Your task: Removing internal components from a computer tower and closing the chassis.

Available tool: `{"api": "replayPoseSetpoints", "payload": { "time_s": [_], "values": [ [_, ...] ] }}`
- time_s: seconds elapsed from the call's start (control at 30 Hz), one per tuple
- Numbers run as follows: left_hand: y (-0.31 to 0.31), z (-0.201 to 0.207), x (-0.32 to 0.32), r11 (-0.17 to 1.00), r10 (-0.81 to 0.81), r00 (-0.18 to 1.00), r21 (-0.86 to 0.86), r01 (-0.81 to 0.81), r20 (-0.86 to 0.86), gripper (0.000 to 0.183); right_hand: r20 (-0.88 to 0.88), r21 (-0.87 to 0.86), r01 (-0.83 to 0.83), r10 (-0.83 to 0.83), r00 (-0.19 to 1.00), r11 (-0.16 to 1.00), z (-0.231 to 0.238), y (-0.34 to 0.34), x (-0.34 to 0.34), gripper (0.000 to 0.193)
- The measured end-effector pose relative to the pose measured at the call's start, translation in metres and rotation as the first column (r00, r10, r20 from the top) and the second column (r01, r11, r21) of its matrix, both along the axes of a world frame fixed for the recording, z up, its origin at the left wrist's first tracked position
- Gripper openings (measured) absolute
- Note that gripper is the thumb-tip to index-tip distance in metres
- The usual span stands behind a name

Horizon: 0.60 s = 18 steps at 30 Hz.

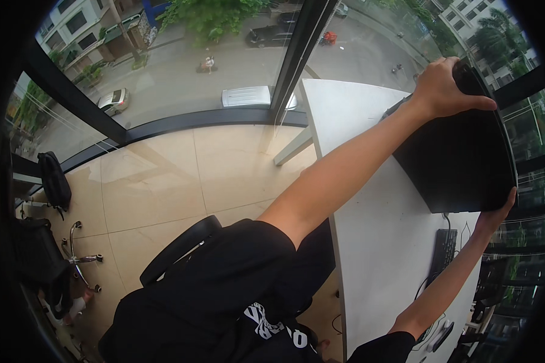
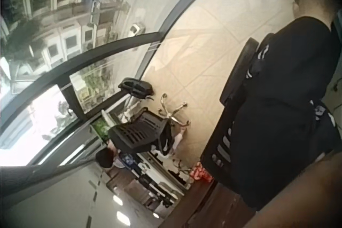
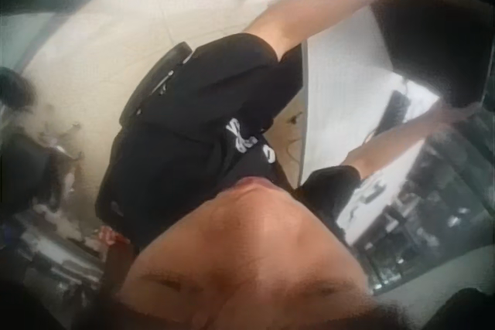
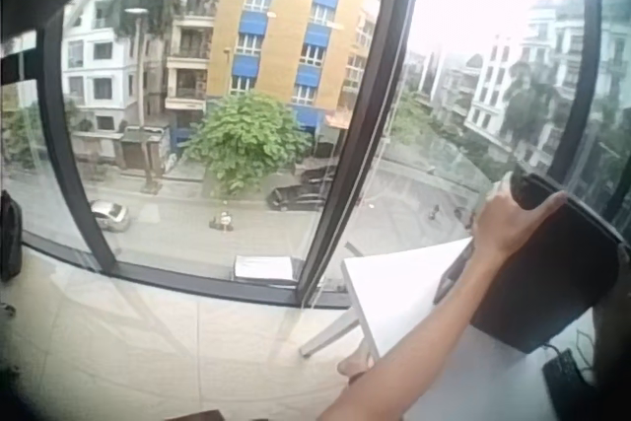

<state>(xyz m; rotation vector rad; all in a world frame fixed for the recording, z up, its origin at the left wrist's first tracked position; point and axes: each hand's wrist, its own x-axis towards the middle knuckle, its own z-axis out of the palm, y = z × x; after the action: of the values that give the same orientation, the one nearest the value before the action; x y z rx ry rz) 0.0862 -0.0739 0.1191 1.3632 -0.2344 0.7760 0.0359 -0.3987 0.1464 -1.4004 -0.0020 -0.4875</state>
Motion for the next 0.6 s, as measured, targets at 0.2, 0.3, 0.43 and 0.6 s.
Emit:
{"api": "replayPoseSetpoints", "payload": {
  "time_s": [0.2, 0.3, 0.43, 0.6],
  "values": [
    [-0.001, -0.001, 0.002, 1.000, 0.028, 0.999, 0.001, -0.029, 0.045, 0.131, 0.017, 0.028, -0.030, 0.029, 0.999, 0.999, -0.001, -0.008, 0.007, 0.064],
    [-0.008, 0.001, 0.003, 1.000, -0.007, 0.999, -0.008, 0.007, 0.046, 0.130, 0.040, -0.028, -0.003, 0.005, 0.999, 1.000, 0.001, -0.011, -0.001, 0.070],
    [-0.002, -0.004, 0.006, 0.999, 0.048, 0.994, 0.002, -0.048, 0.103, 0.127, 0.061, -0.040, 0.035, -0.032, 0.998, 0.999, -0.004, 0.004, -0.007, 0.072],
    [0.005, -0.007, 0.012, 0.992, -0.096, 0.994, 0.082, 0.091, 0.061, 0.106, 0.070, 0.008, 0.055, -0.055, 0.996, 0.998, -0.014, 0.008, -0.004, 0.066]
  ]
}}
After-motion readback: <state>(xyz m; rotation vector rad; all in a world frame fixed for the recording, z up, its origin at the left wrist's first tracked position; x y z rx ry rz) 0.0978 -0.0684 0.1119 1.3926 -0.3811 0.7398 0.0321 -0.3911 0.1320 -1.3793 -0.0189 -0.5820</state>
